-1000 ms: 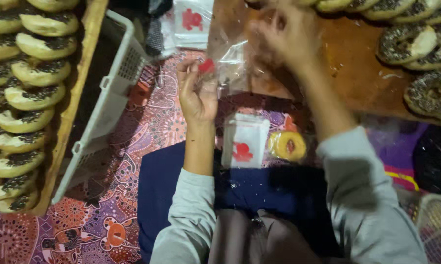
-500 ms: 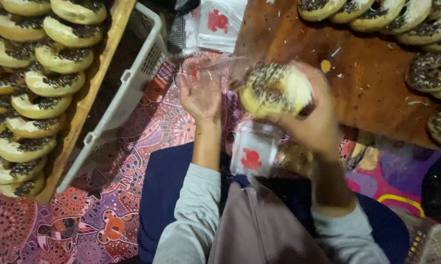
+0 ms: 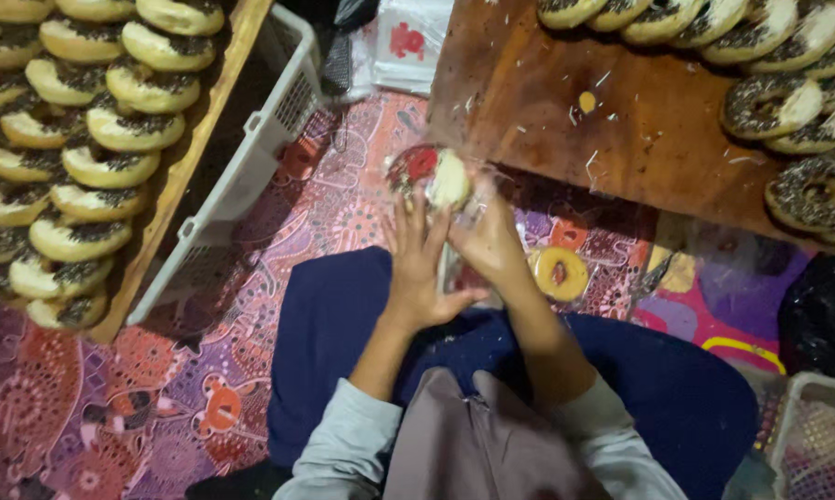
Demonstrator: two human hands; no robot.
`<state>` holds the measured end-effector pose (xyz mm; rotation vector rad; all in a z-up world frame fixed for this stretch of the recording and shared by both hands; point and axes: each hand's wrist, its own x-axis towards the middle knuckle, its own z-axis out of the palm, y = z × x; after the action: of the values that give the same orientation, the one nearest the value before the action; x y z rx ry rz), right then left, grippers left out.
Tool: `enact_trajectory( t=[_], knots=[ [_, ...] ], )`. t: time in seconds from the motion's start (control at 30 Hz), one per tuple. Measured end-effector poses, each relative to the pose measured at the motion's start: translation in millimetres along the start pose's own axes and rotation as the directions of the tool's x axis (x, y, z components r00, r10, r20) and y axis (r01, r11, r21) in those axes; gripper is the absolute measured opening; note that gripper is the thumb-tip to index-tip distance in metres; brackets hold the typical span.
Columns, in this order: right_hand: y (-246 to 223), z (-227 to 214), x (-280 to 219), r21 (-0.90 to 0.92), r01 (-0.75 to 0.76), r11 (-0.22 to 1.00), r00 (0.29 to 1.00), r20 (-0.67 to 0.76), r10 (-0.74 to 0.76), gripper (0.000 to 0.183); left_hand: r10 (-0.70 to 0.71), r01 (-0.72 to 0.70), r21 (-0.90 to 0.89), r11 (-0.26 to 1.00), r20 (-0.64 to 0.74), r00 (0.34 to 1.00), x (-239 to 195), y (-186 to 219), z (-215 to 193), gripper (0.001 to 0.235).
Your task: The person sits on the floor and repeatedly picks up donuts from a wooden board, places them into clear plastic bags, and sets the packaged donuts into a white basket. The person handles the donuts one at a time throughout the clip.
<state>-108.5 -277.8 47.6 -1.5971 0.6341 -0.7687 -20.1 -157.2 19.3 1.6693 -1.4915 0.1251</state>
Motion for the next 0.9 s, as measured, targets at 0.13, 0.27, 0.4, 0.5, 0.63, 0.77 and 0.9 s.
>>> enact_trajectory(
  t=[0.13, 0.27, 0.4, 0.5, 0.63, 0.77, 0.9],
  knots=[
    [-11.0, 19.7, -40.9, 0.011, -0.025, 1.000, 0.961, 0.277, 0.021, 0.065, -0.010, 0.000, -0.090, 0.996, -0.111, 0.994, -40.6, -14.8, -45.3, 0.059],
    [-36.4, 36.7, -75.7, -0.645, -0.079, 0.760, 0.869, 0.328, 0.370, 0.036, -0.325, 0.279, -0.223, 0.934, -0.206, 0.923, -79.4, -1.1, -83.3, 0.013],
    [-48.2, 43.3, -79.6, -0.542, 0.484, 0.687, 0.875, 0.287, -0.390, 0.064, -0.732, 0.533, -0.613, 0.583, -0.112, 0.672, -109.3, 15.3, -112.1, 0.018],
    [-35.0, 39.3, -76.8, -0.162, -0.184, 0.969, 0.736, 0.631, 0.245, 0.026, -0.787, 0.610, -0.622, 0.491, -0.017, 0.616, -123.8, 15.4, -125.1, 0.021],
    [-21.9, 35.5, -69.0, -0.175, -0.121, 0.977, 0.956, 0.245, 0.163, 0.024, -0.826, 0.655, -0.646, 0.391, 0.067, 0.559, -125.6, 5.2, -126.3, 0.019],
    [-38.5, 49.7, -89.4, -0.570, 0.290, 0.769, 0.940, 0.021, -0.339, 0.023, -0.830, 0.679, -0.633, 0.371, 0.102, 0.548, -127.1, -8.0, -115.1, 0.020],
    [-62.9, 65.6, -114.7, -0.530, 0.343, 0.775, 0.885, 0.459, -0.078, 0.009, -0.821, 0.621, -0.721, 0.307, 0.130, 0.557, -133.1, -11.6, -97.9, 0.019]
  ],
)
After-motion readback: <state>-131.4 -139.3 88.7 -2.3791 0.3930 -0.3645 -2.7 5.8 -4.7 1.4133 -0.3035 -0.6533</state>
